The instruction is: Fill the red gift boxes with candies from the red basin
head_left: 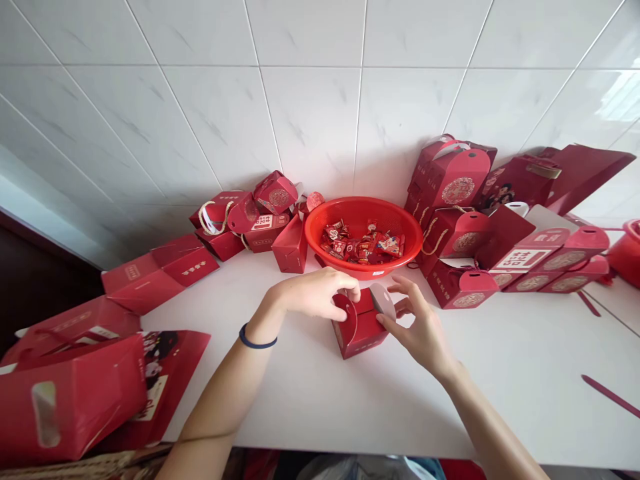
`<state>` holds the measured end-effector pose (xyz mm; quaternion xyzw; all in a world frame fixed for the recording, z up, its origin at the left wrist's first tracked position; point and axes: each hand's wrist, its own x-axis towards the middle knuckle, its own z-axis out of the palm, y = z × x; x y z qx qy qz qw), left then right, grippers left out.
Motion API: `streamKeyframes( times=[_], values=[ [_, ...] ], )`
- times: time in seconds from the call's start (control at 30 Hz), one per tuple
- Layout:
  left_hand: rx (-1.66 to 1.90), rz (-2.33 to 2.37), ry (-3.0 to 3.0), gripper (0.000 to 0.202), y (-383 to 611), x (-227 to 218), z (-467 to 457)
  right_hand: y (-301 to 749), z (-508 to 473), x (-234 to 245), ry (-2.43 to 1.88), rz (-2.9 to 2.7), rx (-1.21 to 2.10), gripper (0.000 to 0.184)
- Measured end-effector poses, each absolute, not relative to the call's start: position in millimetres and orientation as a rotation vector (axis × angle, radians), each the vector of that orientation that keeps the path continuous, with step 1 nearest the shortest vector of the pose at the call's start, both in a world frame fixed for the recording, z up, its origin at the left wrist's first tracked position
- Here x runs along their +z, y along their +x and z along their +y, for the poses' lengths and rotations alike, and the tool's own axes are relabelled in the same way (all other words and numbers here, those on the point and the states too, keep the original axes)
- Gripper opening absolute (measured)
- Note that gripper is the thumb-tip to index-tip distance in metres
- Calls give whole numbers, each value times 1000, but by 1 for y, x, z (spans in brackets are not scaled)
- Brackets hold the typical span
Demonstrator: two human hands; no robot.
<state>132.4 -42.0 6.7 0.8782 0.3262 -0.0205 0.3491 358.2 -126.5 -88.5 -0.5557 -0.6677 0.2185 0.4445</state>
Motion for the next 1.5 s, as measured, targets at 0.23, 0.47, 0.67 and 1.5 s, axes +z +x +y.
streamKeyframes(
  times=[0.23, 0.47, 0.67, 1.5],
  values=[
    [-63, 1022, 2353, 28, 141, -2, -42, 353, -133, -89, -1234, -1785, 379, 18],
    [-101, 999, 2265, 56, 141, -6, -40, 353, -135, -91, -1204, -1959, 409, 27],
    [-160, 950, 2287, 59, 152, -9, -45, 374, -119, -85, -1173, -2039, 436, 25],
    [155, 1062, 2204, 40, 189, -39, -84, 331, -165, -93, -1900, -1849, 157, 60]
  ],
)
